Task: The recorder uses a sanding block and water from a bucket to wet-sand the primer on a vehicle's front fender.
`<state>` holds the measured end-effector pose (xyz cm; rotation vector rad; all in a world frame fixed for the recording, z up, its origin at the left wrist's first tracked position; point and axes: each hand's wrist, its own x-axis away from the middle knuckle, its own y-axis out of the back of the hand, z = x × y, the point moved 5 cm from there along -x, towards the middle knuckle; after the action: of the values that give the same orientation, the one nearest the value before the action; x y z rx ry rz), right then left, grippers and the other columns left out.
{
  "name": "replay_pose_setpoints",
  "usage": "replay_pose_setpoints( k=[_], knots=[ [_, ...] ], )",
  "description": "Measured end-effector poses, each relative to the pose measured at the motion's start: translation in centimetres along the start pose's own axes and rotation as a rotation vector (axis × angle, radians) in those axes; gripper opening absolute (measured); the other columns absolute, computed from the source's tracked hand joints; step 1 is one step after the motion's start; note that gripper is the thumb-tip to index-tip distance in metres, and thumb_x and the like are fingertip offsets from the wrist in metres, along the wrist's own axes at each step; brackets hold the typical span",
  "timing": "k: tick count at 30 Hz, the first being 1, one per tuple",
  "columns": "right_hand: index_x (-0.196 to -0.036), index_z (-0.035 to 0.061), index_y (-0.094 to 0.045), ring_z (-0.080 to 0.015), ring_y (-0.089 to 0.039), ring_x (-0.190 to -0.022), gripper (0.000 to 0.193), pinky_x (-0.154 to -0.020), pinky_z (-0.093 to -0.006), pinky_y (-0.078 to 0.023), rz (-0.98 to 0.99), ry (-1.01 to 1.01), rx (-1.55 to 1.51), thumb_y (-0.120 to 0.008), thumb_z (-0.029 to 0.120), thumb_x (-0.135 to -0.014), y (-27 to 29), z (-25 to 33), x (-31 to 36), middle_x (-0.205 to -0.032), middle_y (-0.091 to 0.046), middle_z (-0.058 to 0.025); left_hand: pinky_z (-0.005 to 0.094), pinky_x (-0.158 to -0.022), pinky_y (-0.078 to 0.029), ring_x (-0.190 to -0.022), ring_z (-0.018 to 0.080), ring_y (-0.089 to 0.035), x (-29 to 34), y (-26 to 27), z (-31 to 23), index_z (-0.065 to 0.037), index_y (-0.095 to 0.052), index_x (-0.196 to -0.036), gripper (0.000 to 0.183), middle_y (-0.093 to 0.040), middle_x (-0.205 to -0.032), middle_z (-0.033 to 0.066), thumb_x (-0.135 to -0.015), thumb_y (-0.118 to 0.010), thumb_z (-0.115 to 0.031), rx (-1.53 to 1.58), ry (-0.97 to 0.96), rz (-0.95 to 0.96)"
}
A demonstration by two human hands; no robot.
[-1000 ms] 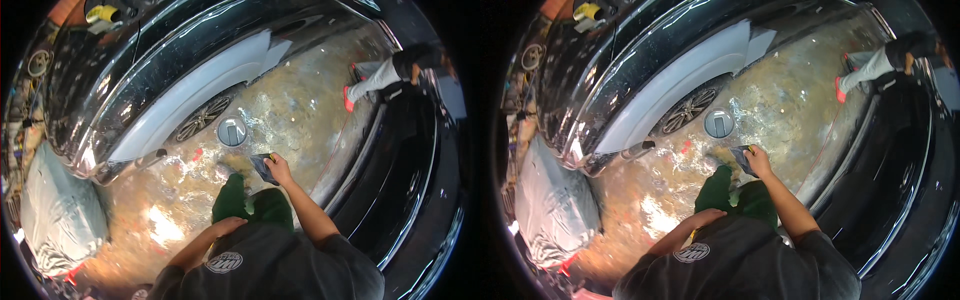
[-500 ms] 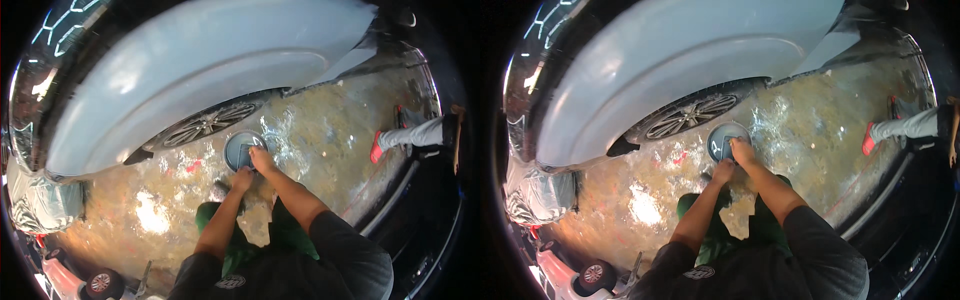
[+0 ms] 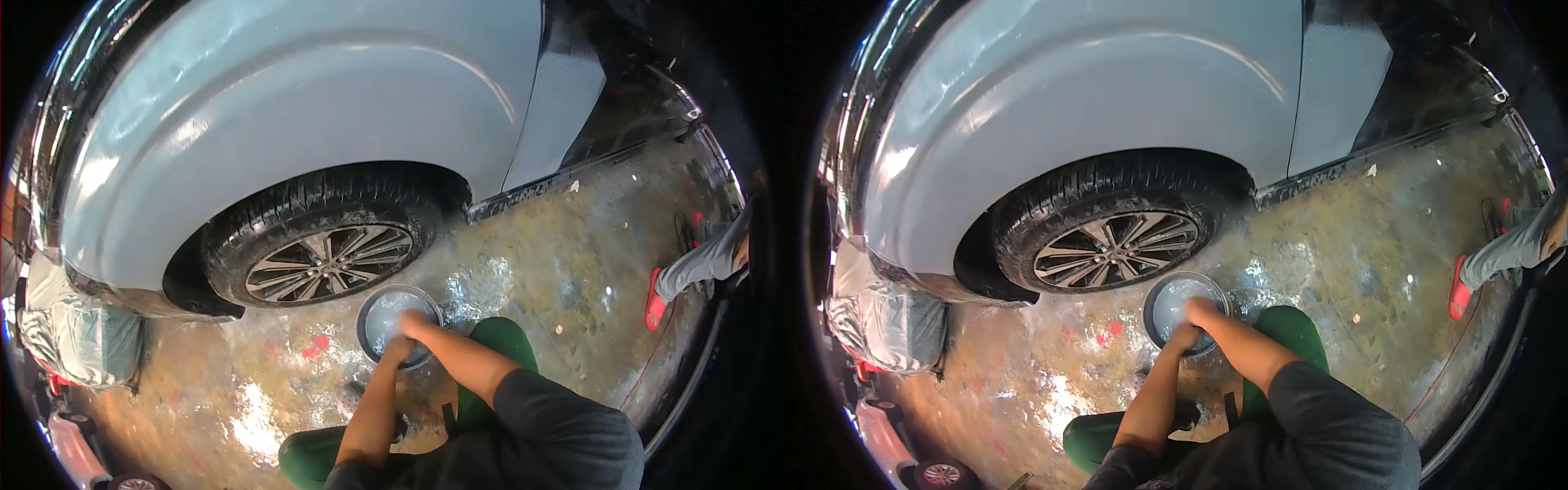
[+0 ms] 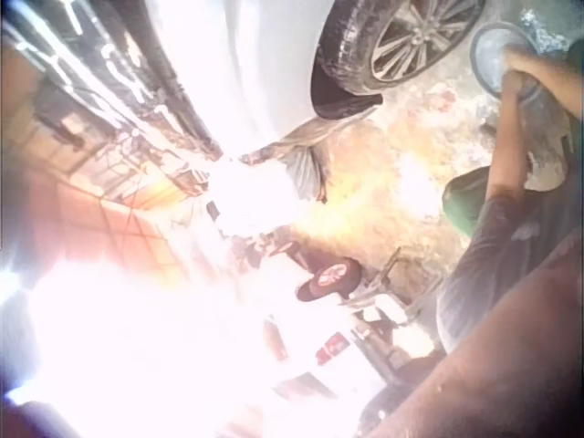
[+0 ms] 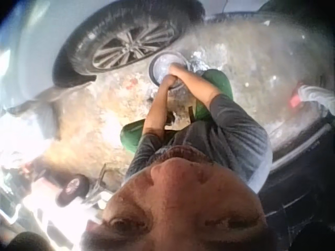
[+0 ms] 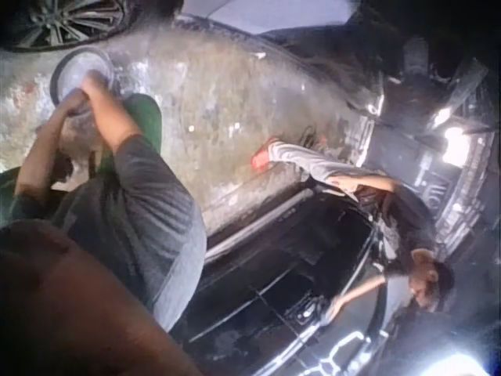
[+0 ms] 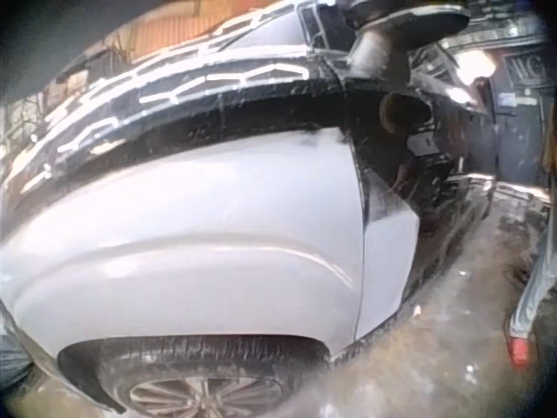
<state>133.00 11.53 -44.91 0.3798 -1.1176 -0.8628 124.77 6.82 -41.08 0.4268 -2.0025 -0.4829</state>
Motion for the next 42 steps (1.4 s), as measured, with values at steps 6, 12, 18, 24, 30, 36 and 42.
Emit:
replay_pose_setpoints(
  k=[6, 12, 18, 24, 30, 36, 42],
  knots=[
    [-0.109, -0.0002, -0.07, -0.0362, -0.072, -0.098, 0.035, -0.086, -0.0442, -0.056, -0.476, 0.176, -0.342, -0.055, 0.031, -0.102, 10.3, 6.3, 9.4, -0.101, -0.073, -0.0227, 0.0359, -0.087, -0.053, -0.103, 0.0258, -0.069, 6.3, 2.0, 1.9, 0.002, -0.06, -0.124, 0.04, -0.071, -0.115, 0.0199, -0.103, -0.059, -0.032, 1.116, 0.055, -0.824],
    [-0.111, -0.001, -0.06, -0.0127, -0.056, -0.086, 0.03, -0.077, -0.0345, -0.048, -0.167, 0.438, -1.175, -0.068, 0.025, -0.1, 12.9, 6.9, 11.8, -0.092, -0.065, -0.004, 0.0215, -0.072, -0.047, -0.076, 0.0069, -0.058, 13.2, 8.2, -1.2, -0.003, -0.065, -0.104, 0.023, -0.06, -0.084, -0.0037, -0.102, -0.064, -0.026, 1.022, -0.079, -0.638],
    [-0.115, 0.0017, -0.06, -0.0107, -0.054, -0.091, 0.037, -0.086, -0.0283, -0.047, -0.633, 0.471, -0.971, -0.078, 0.026, -0.094, 14.6, 8.4, 12.6, -0.099, -0.059, -0.0011, 0.0235, -0.069, -0.05, -0.077, 0.0072, -0.065, 16.1, 10.4, -1.8, -0.003, -0.07, -0.112, 0.018, -0.074, -0.095, 0.0013, -0.102, -0.061, -0.016, 1.175, -0.123, -0.757],
    [-0.099, 0.0056, -0.062, -0.005, -0.052, -0.083, 0.018, -0.072, -0.0244, -0.045, 0.058, 0.405, -1.223, -0.075, 0.018, -0.095, 12.9, 8.5, 11.5, -0.091, -0.059, 0.0034, 0.0269, -0.075, -0.054, -0.081, 0.0092, -0.066, 15.1, 9.8, -1.6, -0.005, -0.069, -0.111, 0.017, -0.071, -0.096, 0.0001, -0.101, -0.063, -0.016, 1.401, -0.173, -0.685],
    [-0.102, 0.0008, -0.065, -0.0032, -0.053, -0.083, 0.012, -0.072, -0.0229, -0.045, 0.056, 0.49, -1.096, -0.07, 0.011, -0.097, 13.1, 8.9, 11.9, -0.091, -0.062, 0.0035, 0.0255, -0.075, -0.053, -0.085, 0.0082, -0.063, 17.1, 10.9, -0.7, -0.006, -0.068, -0.107, 0.017, -0.066, -0.09, -0.0023, -0.101, -0.066, -0.022, 1.339, -0.088, -0.909],
    [-0.109, 0.0016, -0.066, -0.0057, -0.056, -0.092, 0.02, -0.083, -0.0245, -0.047, -0.012, 0.442, -1.079, -0.071, 0.018, -0.098, 12.3, 9.7, 11.7, -0.099, -0.065, 0.0023, 0.0225, -0.068, -0.047, -0.073, 0.0047, -0.056, 17.1, 10.3, 0.4, -0.009, -0.065, -0.086, 0.019, -0.062, -0.078, -0.0048, -0.101, -0.067, -0.021, 1.294, -0.044, -0.968],
    [-0.107, -0.0009, -0.063, -0.0036, -0.053, -0.091, 0.018, -0.082, -0.0221, -0.045, 0.033, 0.51, -1.276, -0.068, 0.015, -0.101, 12.8, 8.9, 11.5, -0.096, -0.061, 0.0039, 0.023, -0.064, -0.043, -0.07, 0.0051, -0.054, 17.2, 11.6, -0.7, -0.002, -0.069, -0.093, 0.017, -0.065, -0.078, -0.002, -0.096, -0.072, -0.018, 1.257, -0.1, -0.97]
  ],
)
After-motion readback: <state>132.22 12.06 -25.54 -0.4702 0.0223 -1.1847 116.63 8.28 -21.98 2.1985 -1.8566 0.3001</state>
